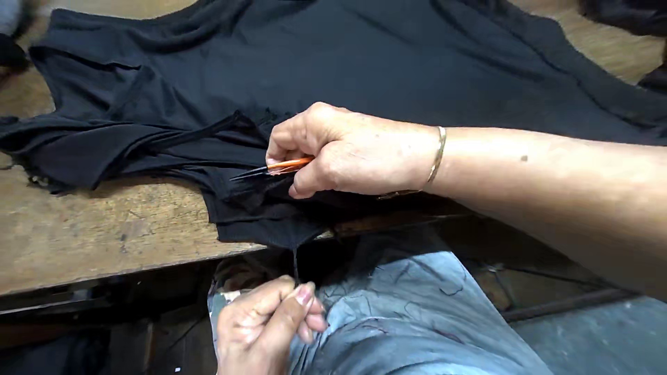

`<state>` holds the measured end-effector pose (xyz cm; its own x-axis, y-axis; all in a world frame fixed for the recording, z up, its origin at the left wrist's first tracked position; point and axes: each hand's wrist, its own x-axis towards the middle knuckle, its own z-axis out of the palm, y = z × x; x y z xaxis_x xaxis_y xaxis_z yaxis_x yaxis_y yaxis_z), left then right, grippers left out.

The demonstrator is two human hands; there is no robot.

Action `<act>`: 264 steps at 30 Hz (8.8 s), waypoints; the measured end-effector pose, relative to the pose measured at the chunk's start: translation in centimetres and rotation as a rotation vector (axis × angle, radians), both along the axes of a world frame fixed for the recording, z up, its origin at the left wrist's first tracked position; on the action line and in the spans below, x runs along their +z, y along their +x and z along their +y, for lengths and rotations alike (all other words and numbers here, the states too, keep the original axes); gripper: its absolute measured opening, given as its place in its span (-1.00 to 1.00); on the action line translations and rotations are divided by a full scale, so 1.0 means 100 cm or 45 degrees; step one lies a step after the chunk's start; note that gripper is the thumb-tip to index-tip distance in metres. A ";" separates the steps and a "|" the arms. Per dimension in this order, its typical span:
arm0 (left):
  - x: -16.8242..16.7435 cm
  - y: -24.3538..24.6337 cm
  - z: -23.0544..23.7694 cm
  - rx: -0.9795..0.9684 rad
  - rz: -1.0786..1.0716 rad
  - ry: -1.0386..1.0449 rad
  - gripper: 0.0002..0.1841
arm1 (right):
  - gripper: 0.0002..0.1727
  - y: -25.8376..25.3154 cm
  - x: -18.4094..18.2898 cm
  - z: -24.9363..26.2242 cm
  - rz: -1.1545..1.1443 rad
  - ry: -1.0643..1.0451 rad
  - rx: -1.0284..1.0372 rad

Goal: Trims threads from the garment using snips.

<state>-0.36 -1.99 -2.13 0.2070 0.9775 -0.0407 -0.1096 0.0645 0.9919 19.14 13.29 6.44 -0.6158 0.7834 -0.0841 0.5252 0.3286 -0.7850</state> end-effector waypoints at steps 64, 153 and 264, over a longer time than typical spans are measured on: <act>-0.019 0.056 -0.001 0.546 -0.419 -0.453 -0.94 | -0.91 0.047 -0.046 -0.104 0.102 0.666 -0.376; -0.051 0.050 0.014 0.024 -0.465 -0.264 -0.86 | -0.43 0.042 -0.014 -0.089 0.490 -0.872 -0.341; 0.008 -0.016 0.002 0.425 -0.368 -0.172 -0.87 | -0.42 0.055 -0.015 -0.077 0.923 -1.236 -0.424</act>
